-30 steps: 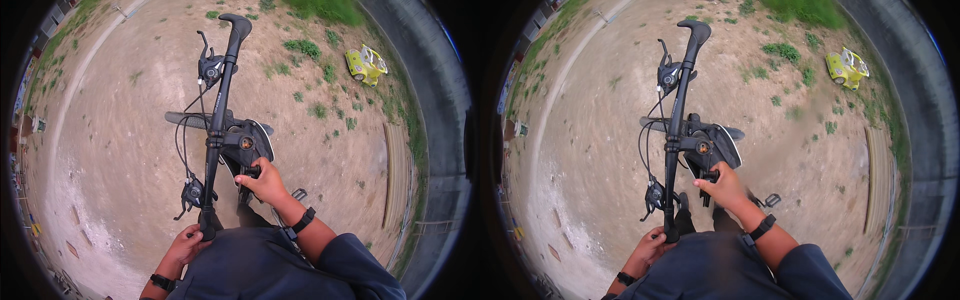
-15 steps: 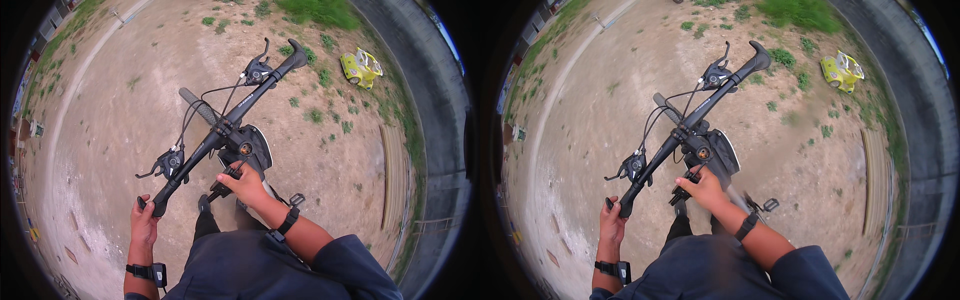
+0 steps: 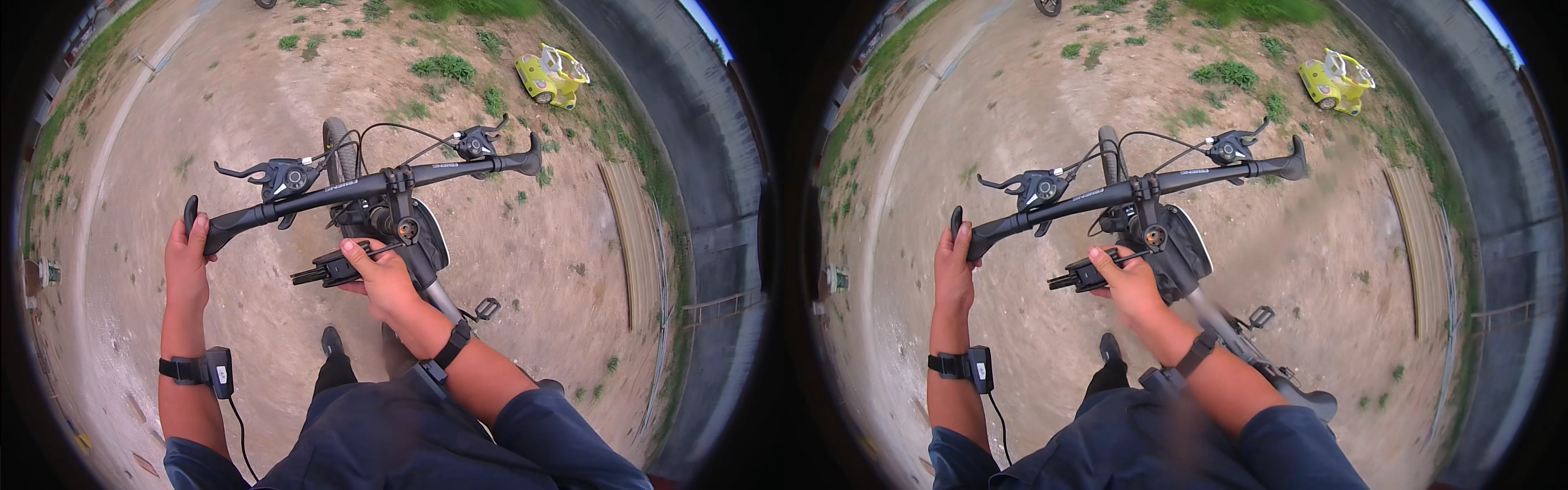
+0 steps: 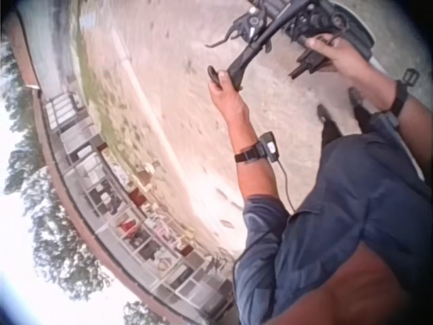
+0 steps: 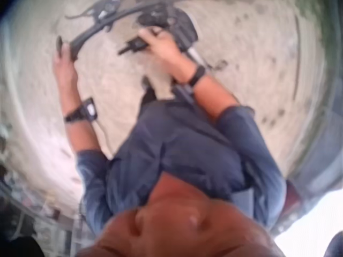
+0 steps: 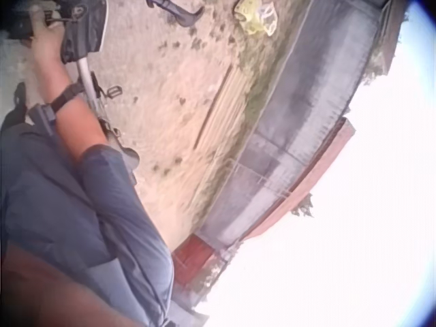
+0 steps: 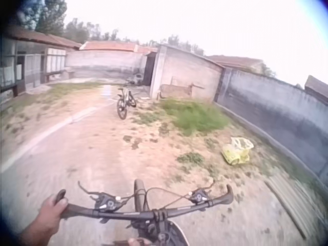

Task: The person walks through a cluttered outdoor yard, closes and locks a gate, then approaches a bicycle. They remove a small black device from the handlebar bag, retrieve a screwdriver, and use it to unscrew and detach the device from the handlebar stem.

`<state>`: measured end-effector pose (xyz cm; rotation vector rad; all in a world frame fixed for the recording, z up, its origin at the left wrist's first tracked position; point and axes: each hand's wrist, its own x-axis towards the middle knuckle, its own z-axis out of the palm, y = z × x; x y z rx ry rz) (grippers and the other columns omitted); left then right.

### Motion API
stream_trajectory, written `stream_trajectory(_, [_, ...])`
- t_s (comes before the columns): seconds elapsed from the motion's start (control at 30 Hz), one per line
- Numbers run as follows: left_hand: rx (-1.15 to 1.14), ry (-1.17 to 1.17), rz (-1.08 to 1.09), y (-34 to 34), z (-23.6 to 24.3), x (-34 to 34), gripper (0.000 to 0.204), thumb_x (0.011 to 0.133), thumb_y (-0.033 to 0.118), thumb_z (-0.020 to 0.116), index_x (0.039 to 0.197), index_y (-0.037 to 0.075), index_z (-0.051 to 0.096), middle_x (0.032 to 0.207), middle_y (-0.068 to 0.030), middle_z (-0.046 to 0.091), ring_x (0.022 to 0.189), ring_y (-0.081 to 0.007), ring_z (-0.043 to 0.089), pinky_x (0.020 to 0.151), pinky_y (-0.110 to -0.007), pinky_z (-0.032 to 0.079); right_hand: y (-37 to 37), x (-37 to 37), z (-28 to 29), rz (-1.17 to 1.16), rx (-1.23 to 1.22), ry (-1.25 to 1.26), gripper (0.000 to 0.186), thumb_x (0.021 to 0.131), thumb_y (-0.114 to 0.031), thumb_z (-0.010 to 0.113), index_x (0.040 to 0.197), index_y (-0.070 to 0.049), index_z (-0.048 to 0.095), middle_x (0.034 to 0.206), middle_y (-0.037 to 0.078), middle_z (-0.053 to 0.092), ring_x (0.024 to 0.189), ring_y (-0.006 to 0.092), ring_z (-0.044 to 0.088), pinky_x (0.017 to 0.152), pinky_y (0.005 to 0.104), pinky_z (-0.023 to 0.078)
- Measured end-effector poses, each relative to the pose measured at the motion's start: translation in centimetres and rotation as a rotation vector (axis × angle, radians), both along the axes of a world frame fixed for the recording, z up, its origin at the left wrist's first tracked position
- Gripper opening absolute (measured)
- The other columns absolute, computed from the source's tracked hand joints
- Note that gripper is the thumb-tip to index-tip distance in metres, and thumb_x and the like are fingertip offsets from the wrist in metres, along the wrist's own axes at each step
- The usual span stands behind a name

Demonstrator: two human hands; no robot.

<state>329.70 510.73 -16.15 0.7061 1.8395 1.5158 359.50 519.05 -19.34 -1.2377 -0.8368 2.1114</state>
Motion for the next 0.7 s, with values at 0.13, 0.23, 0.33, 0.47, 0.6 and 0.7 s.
stream_trajectory(0.13, [-0.004, -0.004, 0.017, -0.5, -0.2, 1.0, 0.029, 0.107, 0.039, 0.064, 0.112, 0.010, 0.064, 0.087, 0.0022, 0.060, 0.072, -0.0066, 0.052, 0.062, -0.025, 0.042, 0.3, 0.8, -0.5, 0.044, 0.010, -0.018, 0.034, 0.099, -0.044, 0.076, 0.114, -0.014, 0.067, 0.100, 0.000, 0.074, 0.091, 0.0147, 0.073, 0.080, 0.0377, 0.062])
stream_trajectory(0.23, [0.005, -0.017, 0.027, -1.1, -0.8, 1.2, 0.032, 0.108, 0.040, 0.063, 0.116, 0.009, 0.063, 0.088, 0.0016, 0.061, 0.074, -0.0072, 0.053, 0.063, -0.026, 0.042, 0.6, 0.9, -0.3, 0.049, 0.015, 0.005, 0.033, 0.099, -0.043, 0.077, 0.111, -0.014, 0.068, 0.096, 0.000, 0.074, 0.085, 0.0116, 0.072, 0.073, 0.0324, 0.060])
stream_trajectory(0.33, [0.005, -0.045, 0.048, -2.1, -1.3, 1.1, 0.036, 0.108, 0.041, 0.063, 0.120, 0.007, 0.063, 0.090, 0.0006, 0.062, 0.075, -0.0079, 0.054, 0.063, -0.026, 0.043, 0.6, 0.8, -0.5, 0.071, 0.001, 0.026, 0.031, 0.099, -0.040, 0.078, 0.110, -0.013, 0.069, 0.093, -0.001, 0.074, 0.082, 0.0095, 0.071, 0.069, 0.0293, 0.059])
stream_trajectory(0.47, [-0.035, -0.041, 0.142, -2.6, -1.3, 2.1, 0.039, 0.108, 0.042, 0.062, 0.124, 0.006, 0.062, 0.095, -0.0012, 0.064, 0.079, -0.0087, 0.056, 0.065, -0.026, 0.045, 0.6, 0.8, -0.9, 0.103, -0.013, 0.030, 0.030, 0.099, -0.039, 0.078, 0.112, -0.013, 0.069, 0.094, -0.002, 0.073, 0.082, 0.0086, 0.071, 0.067, 0.0279, 0.059])
stream_trajectory(0.6, [-0.086, -0.045, 0.150, -3.9, -1.2, 2.1, 0.044, 0.108, 0.041, 0.063, 0.131, 0.004, 0.061, 0.103, -0.0031, 0.066, 0.090, -0.0105, 0.061, 0.076, -0.028, 0.049, 0.5, 1.1, -1.1, 0.142, -0.023, 0.036, 0.030, 0.099, -0.038, 0.078, 0.113, -0.013, 0.070, 0.095, -0.002, 0.073, 0.083, 0.0084, 0.071, 0.069, 0.0272, 0.059])
stream_trajectory(0.7, [-0.058, 0.125, 0.254, -4.1, -1.8, 2.8, 0.046, 0.107, 0.035, 0.066, 0.138, 0.003, 0.056, 0.117, -0.0074, 0.065, 0.108, -0.0163, 0.063, 0.095, -0.034, 0.049, 0.8, 1.4, -0.5, 0.168, -0.028, 0.015, 0.030, 0.099, -0.038, 0.078, 0.113, -0.012, 0.070, 0.095, -0.002, 0.073, 0.083, 0.0086, 0.071, 0.070, 0.0268, 0.059])
